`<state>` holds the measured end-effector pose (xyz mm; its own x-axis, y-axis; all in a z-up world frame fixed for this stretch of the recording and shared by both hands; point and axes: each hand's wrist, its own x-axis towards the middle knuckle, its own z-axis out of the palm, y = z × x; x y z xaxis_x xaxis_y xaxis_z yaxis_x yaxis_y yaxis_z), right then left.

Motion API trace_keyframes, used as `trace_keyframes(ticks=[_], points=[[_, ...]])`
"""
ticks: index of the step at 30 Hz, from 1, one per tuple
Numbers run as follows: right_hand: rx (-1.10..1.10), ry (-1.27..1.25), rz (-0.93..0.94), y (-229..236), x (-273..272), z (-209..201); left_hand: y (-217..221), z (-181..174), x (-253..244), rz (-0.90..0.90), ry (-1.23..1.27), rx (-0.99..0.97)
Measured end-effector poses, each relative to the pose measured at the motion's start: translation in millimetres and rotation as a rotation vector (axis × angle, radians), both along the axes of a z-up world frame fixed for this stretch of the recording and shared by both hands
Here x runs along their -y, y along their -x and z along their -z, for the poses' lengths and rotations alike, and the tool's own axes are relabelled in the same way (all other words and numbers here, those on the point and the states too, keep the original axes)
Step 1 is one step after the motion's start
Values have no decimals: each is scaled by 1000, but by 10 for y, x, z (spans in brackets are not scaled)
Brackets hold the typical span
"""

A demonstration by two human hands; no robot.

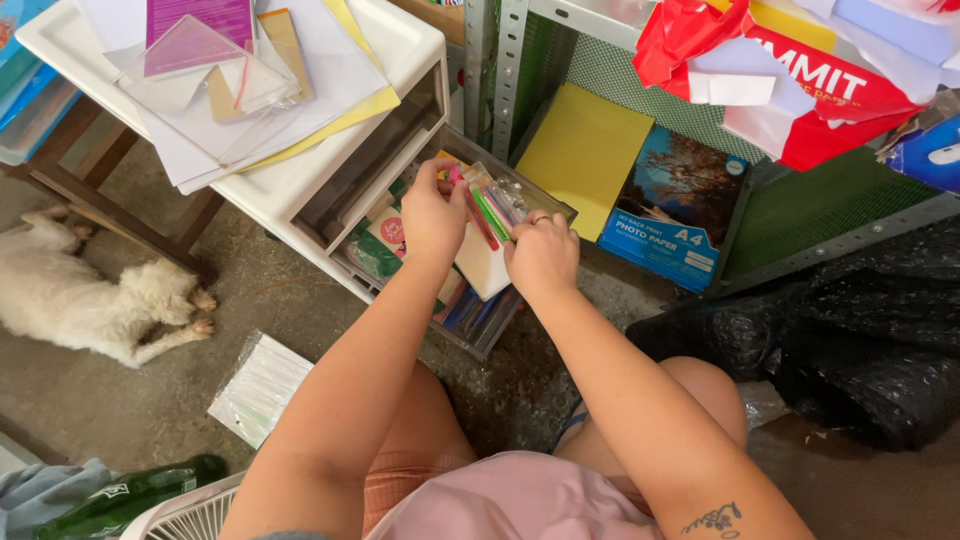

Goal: The person sits on the floor and organizes stationery items. They open a package of colorful highlighters, remove them one by one, and place them into a clear plastic drawer organizer. A small white dog is visible sleeping on the floor nearby.

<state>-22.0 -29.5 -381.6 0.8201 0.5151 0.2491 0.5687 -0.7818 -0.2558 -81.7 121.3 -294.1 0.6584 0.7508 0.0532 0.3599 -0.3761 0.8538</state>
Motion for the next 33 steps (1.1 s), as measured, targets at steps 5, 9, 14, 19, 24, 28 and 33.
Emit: trace_keyframes(ticks=[5, 9, 14, 19, 24, 28, 33], points=[[58, 14, 34, -12, -15, 81, -27, -40, 44, 10, 19, -13], [56, 83, 36, -84, -56, 201, -3, -117, 83, 15, 1, -51], [74, 97, 52, -176, -121, 501, 103, -218, 69, -5, -8, -51], [124, -9, 59, -45, -74, 191, 93, -177, 34, -6, -5, -59], [95, -99, 103, 55, 36, -131, -53, -2, 21, -9, 25, -44], [-15, -253, 198, 92, 195, -371, -197, 217, -1, 18, -19, -75], [-76, -282, 223, 133, 272, -371, -204, 289, 55, 88, -122, -197]])
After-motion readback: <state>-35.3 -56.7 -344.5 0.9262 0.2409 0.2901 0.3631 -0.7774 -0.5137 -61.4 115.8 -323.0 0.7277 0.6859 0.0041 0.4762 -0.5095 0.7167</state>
